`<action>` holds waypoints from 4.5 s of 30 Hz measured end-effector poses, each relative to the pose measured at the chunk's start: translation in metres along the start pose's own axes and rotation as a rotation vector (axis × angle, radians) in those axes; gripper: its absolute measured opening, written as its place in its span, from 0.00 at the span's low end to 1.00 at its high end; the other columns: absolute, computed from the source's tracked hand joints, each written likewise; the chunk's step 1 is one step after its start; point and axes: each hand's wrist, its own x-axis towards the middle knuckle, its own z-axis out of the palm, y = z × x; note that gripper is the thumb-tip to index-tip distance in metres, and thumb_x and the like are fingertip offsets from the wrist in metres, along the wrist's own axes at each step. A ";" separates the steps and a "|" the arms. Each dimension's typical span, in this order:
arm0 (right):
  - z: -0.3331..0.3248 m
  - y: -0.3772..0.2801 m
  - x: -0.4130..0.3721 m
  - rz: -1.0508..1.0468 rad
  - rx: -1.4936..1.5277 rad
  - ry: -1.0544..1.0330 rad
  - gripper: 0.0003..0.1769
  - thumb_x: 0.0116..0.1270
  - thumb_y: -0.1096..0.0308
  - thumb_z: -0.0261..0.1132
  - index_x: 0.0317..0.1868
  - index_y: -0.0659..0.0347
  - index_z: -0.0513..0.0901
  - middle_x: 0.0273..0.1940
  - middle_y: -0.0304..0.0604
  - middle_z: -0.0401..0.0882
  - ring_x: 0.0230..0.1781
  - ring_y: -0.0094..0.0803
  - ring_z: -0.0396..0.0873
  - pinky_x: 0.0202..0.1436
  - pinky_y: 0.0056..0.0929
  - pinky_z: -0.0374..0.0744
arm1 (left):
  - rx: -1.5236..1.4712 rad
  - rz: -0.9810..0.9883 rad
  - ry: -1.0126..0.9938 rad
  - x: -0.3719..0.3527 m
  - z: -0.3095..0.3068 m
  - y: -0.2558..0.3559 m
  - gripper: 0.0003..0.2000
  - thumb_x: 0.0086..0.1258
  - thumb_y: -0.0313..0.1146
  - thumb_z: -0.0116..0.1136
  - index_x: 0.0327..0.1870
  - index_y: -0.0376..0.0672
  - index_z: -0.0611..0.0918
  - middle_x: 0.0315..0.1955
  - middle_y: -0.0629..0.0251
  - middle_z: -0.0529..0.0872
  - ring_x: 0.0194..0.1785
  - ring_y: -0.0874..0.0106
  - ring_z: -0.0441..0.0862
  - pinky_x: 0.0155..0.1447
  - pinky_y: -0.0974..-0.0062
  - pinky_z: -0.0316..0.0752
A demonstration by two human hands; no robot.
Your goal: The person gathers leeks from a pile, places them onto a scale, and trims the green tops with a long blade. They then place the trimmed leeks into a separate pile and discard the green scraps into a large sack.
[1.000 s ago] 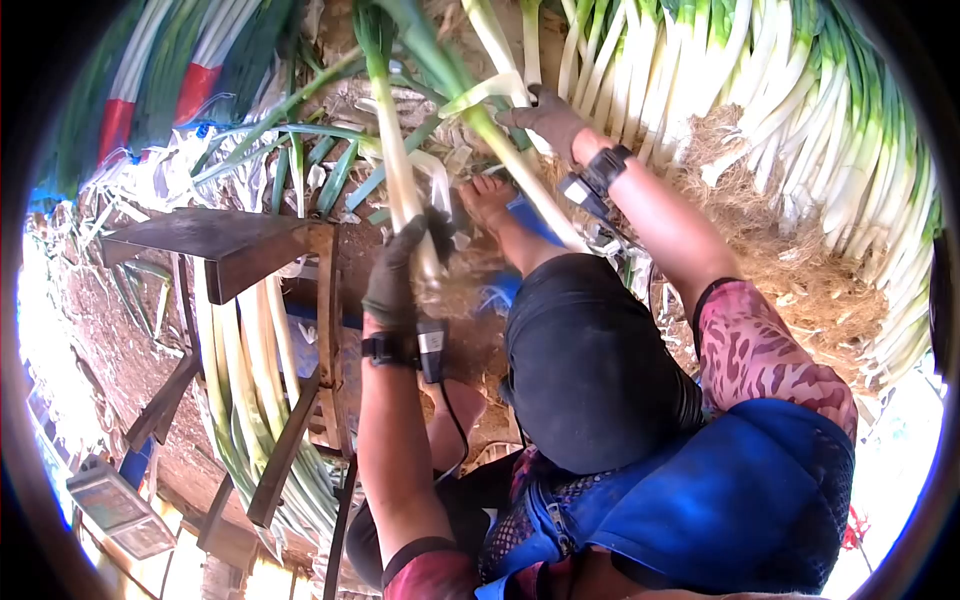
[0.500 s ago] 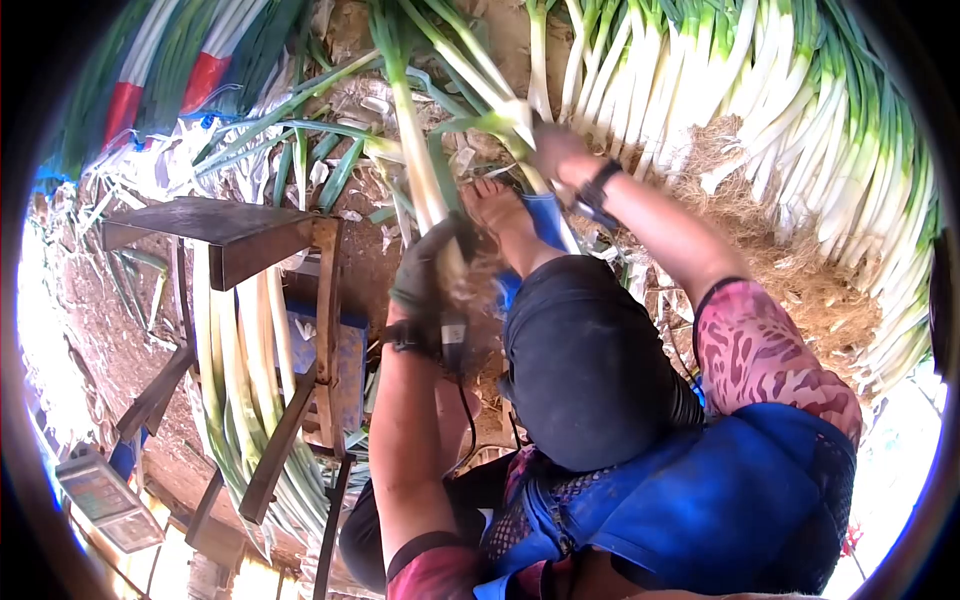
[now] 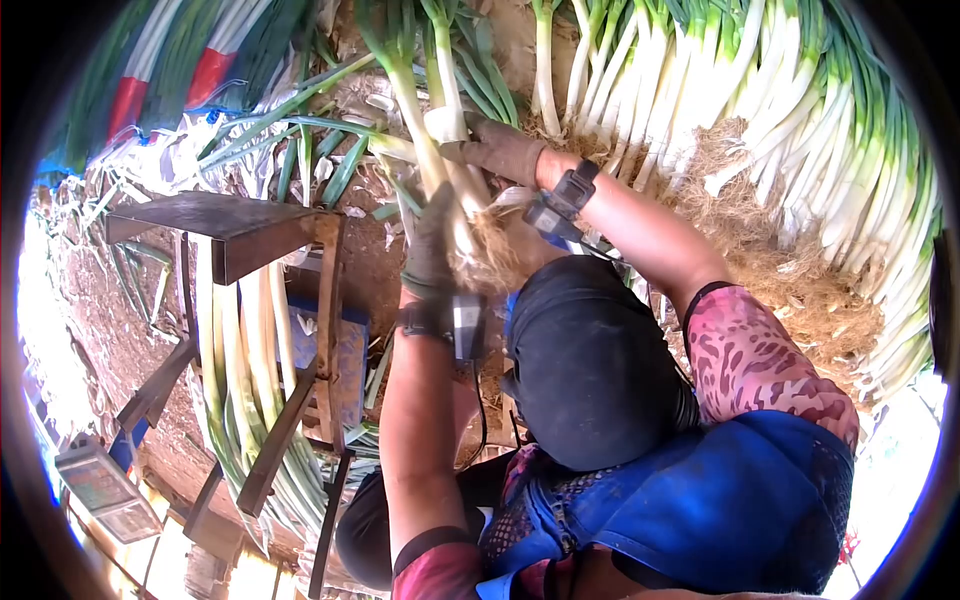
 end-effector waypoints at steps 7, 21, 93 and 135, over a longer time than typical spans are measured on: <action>0.012 0.032 -0.025 0.116 0.456 -0.015 0.31 0.67 0.56 0.69 0.64 0.64 0.73 0.47 0.46 0.85 0.39 0.29 0.84 0.44 0.24 0.83 | 0.164 -0.063 0.091 -0.011 -0.001 0.020 0.21 0.71 0.40 0.62 0.58 0.35 0.80 0.50 0.58 0.86 0.54 0.68 0.83 0.58 0.72 0.79; -0.002 0.018 -0.022 -0.281 -0.366 0.265 0.42 0.63 0.82 0.58 0.74 0.35 0.63 0.60 0.54 0.77 0.59 0.40 0.79 0.64 0.31 0.79 | 0.143 -0.077 -0.002 -0.020 0.006 -0.008 0.20 0.72 0.39 0.59 0.60 0.35 0.79 0.49 0.61 0.86 0.50 0.69 0.83 0.59 0.71 0.77; 0.138 -0.381 -0.124 -1.224 -0.324 0.104 0.35 0.57 0.66 0.70 0.67 0.55 0.71 0.49 0.46 0.84 0.48 0.35 0.84 0.54 0.34 0.83 | 1.267 1.035 0.352 -0.418 0.009 0.122 0.21 0.63 0.29 0.68 0.57 0.38 0.80 0.47 0.49 0.85 0.50 0.56 0.85 0.53 0.65 0.80; 0.258 -0.245 0.014 -1.416 -0.715 0.203 0.15 0.61 0.61 0.70 0.48 0.51 0.83 0.41 0.43 0.83 0.44 0.44 0.80 0.51 0.41 0.78 | 1.580 1.019 1.293 -0.335 -0.242 0.107 0.18 0.55 0.37 0.70 0.49 0.51 0.86 0.44 0.59 0.86 0.49 0.54 0.81 0.55 0.59 0.75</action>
